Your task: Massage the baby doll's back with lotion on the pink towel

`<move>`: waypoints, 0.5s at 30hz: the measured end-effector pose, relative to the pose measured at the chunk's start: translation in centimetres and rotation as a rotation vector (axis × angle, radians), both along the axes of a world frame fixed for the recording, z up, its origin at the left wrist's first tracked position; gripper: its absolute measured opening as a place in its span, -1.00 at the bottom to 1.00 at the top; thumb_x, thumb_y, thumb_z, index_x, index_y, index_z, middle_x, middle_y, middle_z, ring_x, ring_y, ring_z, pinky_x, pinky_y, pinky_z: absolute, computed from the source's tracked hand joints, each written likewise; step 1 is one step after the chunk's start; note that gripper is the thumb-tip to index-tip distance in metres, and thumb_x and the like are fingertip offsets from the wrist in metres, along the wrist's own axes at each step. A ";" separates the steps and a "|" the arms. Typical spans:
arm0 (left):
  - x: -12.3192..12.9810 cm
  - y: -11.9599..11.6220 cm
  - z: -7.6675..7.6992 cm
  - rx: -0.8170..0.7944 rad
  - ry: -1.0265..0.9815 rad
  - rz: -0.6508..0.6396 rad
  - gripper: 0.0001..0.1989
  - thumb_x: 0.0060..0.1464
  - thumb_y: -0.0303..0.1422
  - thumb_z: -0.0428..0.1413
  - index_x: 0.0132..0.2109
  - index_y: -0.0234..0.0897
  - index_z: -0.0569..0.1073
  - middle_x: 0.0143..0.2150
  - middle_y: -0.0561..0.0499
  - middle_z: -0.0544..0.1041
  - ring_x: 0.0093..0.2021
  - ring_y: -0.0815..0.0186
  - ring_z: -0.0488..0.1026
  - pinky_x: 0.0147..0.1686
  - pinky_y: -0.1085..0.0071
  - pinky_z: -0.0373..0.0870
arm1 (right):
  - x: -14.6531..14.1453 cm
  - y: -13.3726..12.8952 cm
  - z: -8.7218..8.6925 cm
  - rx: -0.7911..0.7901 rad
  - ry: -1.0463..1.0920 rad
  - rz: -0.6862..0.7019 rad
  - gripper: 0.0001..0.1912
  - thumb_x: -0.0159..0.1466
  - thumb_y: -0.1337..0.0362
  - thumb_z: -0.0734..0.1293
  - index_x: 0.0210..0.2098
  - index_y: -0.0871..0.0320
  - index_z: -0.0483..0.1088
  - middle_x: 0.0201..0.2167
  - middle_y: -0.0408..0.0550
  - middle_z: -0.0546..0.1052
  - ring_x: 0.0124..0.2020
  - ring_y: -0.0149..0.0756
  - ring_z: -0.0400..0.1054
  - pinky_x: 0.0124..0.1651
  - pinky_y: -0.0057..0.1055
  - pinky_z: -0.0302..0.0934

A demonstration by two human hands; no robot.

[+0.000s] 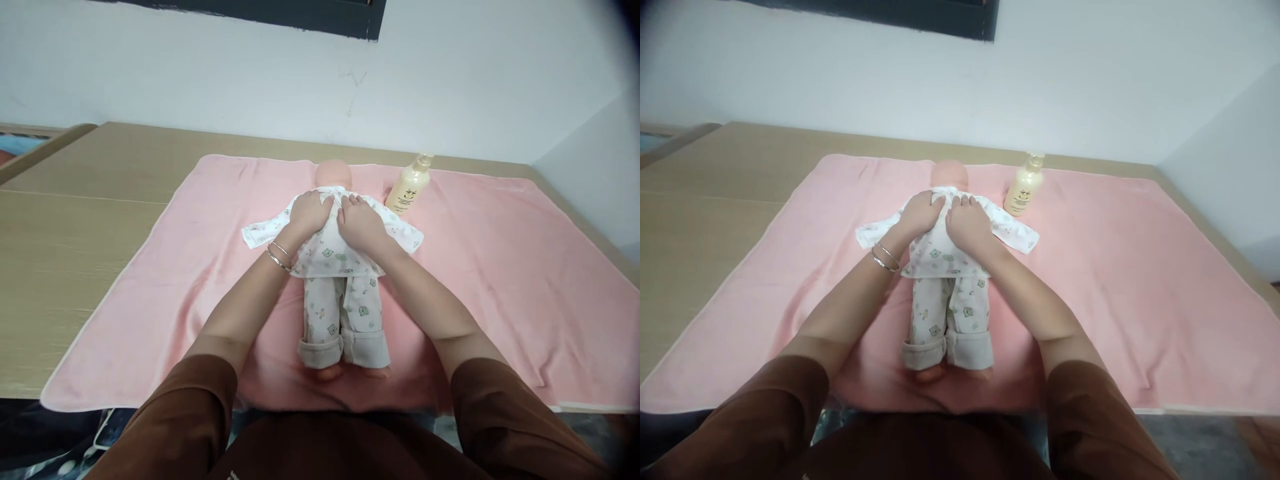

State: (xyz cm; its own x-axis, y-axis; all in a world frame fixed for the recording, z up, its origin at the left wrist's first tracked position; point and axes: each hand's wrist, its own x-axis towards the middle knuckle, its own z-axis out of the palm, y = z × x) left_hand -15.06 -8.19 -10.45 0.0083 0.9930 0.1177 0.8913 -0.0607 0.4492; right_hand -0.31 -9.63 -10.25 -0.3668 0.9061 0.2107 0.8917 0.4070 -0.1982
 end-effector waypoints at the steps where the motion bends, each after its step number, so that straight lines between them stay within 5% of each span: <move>1: 0.5 -0.5 0.0 0.008 0.038 0.031 -0.42 0.43 -0.18 -0.19 0.23 -0.59 0.45 0.24 -0.49 0.52 0.29 -0.11 0.46 0.35 0.06 0.30 | 0.3 0.5 -0.1 -0.021 0.033 0.003 -0.44 0.50 0.26 0.01 0.28 0.49 0.34 0.31 0.46 0.44 0.37 0.22 0.29 0.40 0.02 0.17; 6: 3.2 -2.8 0.2 0.065 0.199 0.037 -0.41 0.40 -0.29 -0.11 0.38 -0.70 0.26 0.45 -0.57 0.28 0.50 -0.22 0.19 0.48 -0.02 0.06 | 1.9 3.6 -0.8 -0.105 0.163 -0.037 -0.44 0.52 0.08 0.04 0.19 0.35 0.42 0.28 0.34 0.49 0.33 0.16 0.33 0.39 0.03 0.20; 12: 0.1 0.3 0.2 -0.012 0.030 -0.041 -0.55 0.38 -0.26 -0.15 0.07 -0.40 0.55 0.11 -0.40 0.59 0.16 -0.10 0.52 0.20 0.05 0.41 | -0.5 -0.5 0.3 0.016 -0.034 -0.058 -0.46 0.49 0.29 0.02 0.20 0.55 0.38 0.23 0.49 0.49 0.33 0.25 0.31 0.40 0.04 0.17; 15: 0.1 0.2 -0.2 0.007 -0.017 -0.007 -0.56 0.38 -0.25 -0.14 0.08 -0.37 0.54 0.12 -0.38 0.58 0.18 -0.10 0.49 0.24 0.03 0.37 | -0.5 -0.9 0.9 -0.026 -0.026 -0.048 -0.51 0.49 0.28 0.03 0.15 0.44 0.44 0.18 0.42 0.53 0.25 0.20 0.39 0.29 -0.01 0.28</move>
State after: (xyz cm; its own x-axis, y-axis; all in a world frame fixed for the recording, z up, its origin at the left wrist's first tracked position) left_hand -14.96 -7.95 -10.62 0.0134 0.9921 0.1249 0.8831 -0.0704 0.4640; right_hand -0.84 -10.49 -9.35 -0.3277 0.9279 0.1775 0.9150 0.3586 -0.1851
